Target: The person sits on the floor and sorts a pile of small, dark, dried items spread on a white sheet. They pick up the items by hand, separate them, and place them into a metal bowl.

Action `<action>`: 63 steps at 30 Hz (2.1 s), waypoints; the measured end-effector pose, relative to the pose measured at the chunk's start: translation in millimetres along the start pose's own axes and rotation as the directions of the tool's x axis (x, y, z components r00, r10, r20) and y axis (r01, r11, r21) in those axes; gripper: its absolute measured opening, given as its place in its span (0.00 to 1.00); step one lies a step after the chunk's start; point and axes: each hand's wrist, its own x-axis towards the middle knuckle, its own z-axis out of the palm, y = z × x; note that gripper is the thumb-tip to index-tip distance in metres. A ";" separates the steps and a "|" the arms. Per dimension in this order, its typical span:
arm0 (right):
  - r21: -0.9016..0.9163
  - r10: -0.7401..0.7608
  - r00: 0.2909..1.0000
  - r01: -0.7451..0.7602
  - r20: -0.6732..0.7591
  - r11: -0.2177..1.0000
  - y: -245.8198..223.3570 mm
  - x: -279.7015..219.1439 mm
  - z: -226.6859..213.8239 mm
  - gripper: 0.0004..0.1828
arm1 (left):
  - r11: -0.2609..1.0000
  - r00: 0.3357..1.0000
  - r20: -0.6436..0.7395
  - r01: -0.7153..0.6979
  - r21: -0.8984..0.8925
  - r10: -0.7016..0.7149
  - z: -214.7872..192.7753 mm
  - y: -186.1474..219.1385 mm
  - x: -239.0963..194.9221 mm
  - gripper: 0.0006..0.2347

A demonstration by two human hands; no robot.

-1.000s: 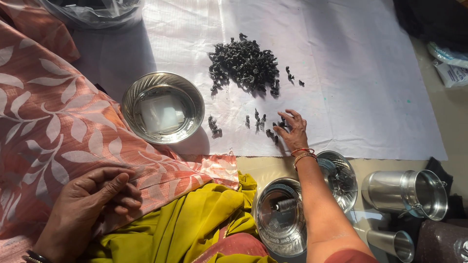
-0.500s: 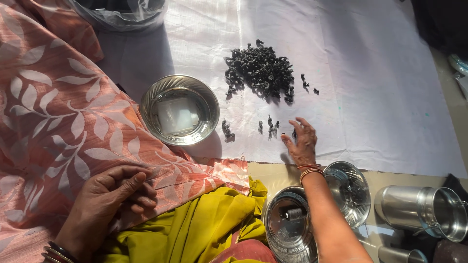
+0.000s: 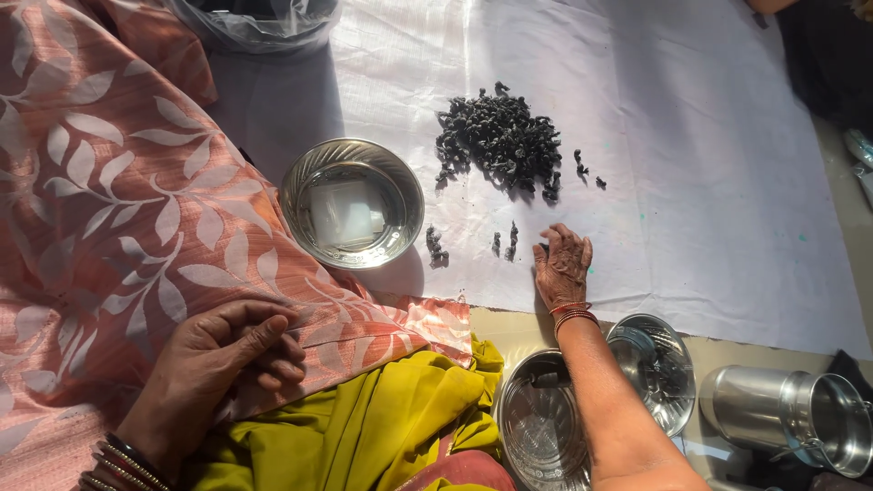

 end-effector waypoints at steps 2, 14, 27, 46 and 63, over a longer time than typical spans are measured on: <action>-0.029 -0.181 0.974 0.178 -0.140 0.984 -20.3 6.3 -13.2 0.18 | 0.998 1.000 -0.021 0.007 0.055 -0.006 3.6 4.5 -3.9 0.13; -0.086 -0.212 0.975 0.206 -0.066 0.975 10.4 25.3 34.6 0.13 | 0.998 0.996 0.086 -0.017 -0.063 0.022 -3.8 -1.0 -0.1 0.13; 0.656 -0.275 0.954 0.134 0.116 0.743 -135.4 26.8 -26.1 0.22 | 0.998 0.994 0.094 -0.058 0.011 0.057 -3.7 -0.2 2.6 0.12; 0.816 0.139 0.902 -0.428 0.408 0.388 -96.7 31.6 -8.2 0.12 | 0.994 0.995 0.071 -0.074 0.075 0.068 -3.6 -0.1 -1.4 0.13; 0.790 -0.010 0.977 -0.165 0.211 0.590 -124.8 73.0 12.7 0.31 | 0.414 0.815 -0.114 -0.164 0.895 0.568 42.3 14.0 -3.2 0.11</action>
